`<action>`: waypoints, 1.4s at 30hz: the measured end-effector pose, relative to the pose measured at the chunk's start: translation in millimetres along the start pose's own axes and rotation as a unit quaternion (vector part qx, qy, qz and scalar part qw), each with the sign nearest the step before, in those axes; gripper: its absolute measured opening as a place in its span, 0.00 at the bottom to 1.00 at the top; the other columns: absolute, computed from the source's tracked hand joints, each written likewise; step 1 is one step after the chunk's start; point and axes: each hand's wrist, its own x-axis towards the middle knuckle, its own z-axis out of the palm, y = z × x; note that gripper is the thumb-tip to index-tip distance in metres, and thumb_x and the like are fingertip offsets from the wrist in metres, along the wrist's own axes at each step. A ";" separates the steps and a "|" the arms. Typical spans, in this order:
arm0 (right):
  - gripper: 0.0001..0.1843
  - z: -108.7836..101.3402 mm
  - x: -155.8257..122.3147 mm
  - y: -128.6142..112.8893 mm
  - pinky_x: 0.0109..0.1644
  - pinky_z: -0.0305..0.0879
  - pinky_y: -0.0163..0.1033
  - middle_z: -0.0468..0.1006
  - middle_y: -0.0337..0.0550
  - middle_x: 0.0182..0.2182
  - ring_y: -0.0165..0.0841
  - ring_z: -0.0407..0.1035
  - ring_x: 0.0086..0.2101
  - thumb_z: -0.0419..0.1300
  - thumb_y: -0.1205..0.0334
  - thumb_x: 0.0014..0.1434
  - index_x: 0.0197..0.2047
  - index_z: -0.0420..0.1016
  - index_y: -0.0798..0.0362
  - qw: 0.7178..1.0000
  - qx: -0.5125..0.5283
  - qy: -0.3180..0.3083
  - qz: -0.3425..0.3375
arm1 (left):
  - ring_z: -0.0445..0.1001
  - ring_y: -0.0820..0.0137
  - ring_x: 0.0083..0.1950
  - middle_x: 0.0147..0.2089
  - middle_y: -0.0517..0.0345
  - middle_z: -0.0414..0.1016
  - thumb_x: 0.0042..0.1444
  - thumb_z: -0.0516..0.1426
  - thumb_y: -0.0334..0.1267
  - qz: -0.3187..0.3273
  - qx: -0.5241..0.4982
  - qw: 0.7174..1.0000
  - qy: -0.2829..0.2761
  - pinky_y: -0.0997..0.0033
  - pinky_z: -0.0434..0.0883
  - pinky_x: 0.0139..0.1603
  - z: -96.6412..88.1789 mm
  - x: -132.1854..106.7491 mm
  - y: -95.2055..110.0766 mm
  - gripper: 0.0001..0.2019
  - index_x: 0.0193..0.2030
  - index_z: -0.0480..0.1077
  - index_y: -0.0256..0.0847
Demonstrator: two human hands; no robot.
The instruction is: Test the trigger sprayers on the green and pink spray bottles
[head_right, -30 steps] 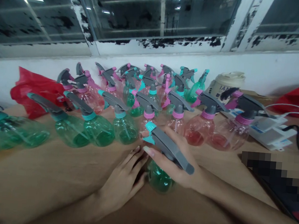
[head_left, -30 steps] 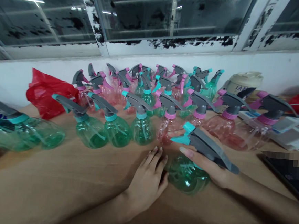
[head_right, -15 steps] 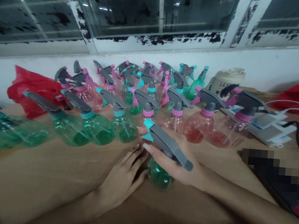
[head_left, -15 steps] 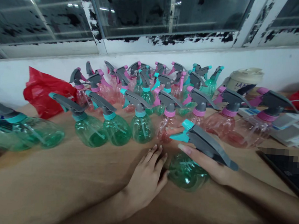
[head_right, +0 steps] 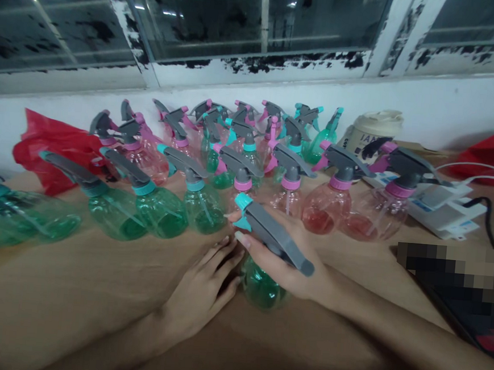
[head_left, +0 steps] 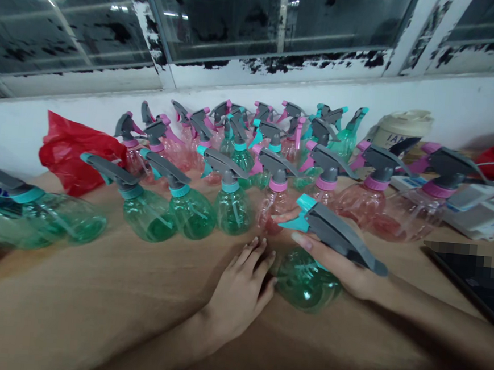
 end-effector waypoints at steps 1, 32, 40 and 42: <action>0.10 0.0 0.1 0.4 0.45 0.69 0.39 0.77 0.36 0.42 0.33 0.73 0.41 0.59 0.62 0.60 0.46 0.74 0.42 1.000 -0.008 0.000 -0.002 | 0.53 0.55 0.68 0.66 0.41 0.60 0.64 0.52 0.38 0.000 0.000 1.000 0.001 0.52 0.59 0.65 -0.1 0.1 -0.1 0.21 0.62 0.61 0.31; 0.16 -2.1 -0.3 -6.2 0.53 0.67 0.43 0.77 0.42 0.43 0.35 0.72 0.42 0.60 0.58 0.58 0.51 0.73 0.45 1.000 0.025 -0.007 0.018 | 0.59 0.56 0.66 0.64 0.44 0.63 0.65 0.50 0.38 0.003 -0.011 1.000 0.021 0.48 0.59 0.64 -3.7 -0.5 -8.0 0.19 0.61 0.62 0.36; 0.18 -3.4 -0.5 -7.7 0.53 0.69 0.43 0.76 0.40 0.49 0.36 0.71 0.49 0.61 0.62 0.59 0.53 0.71 0.42 0.999 0.052 -0.009 0.012 | 0.54 0.56 0.68 0.67 0.43 0.58 0.65 0.51 0.41 0.014 -0.003 1.000 0.016 0.50 0.59 0.64 -1.2 -2.3 -15.0 0.21 0.63 0.60 0.36; 0.18 -3.7 -0.3 -6.8 0.52 0.69 0.43 0.77 0.40 0.47 0.36 0.72 0.48 0.61 0.61 0.58 0.53 0.71 0.43 0.999 0.033 -0.001 0.013 | 0.53 0.56 0.69 0.67 0.44 0.58 0.66 0.50 0.41 0.017 -0.002 1.000 0.012 0.50 0.59 0.64 -1.9 -1.9 -15.0 0.21 0.63 0.60 0.36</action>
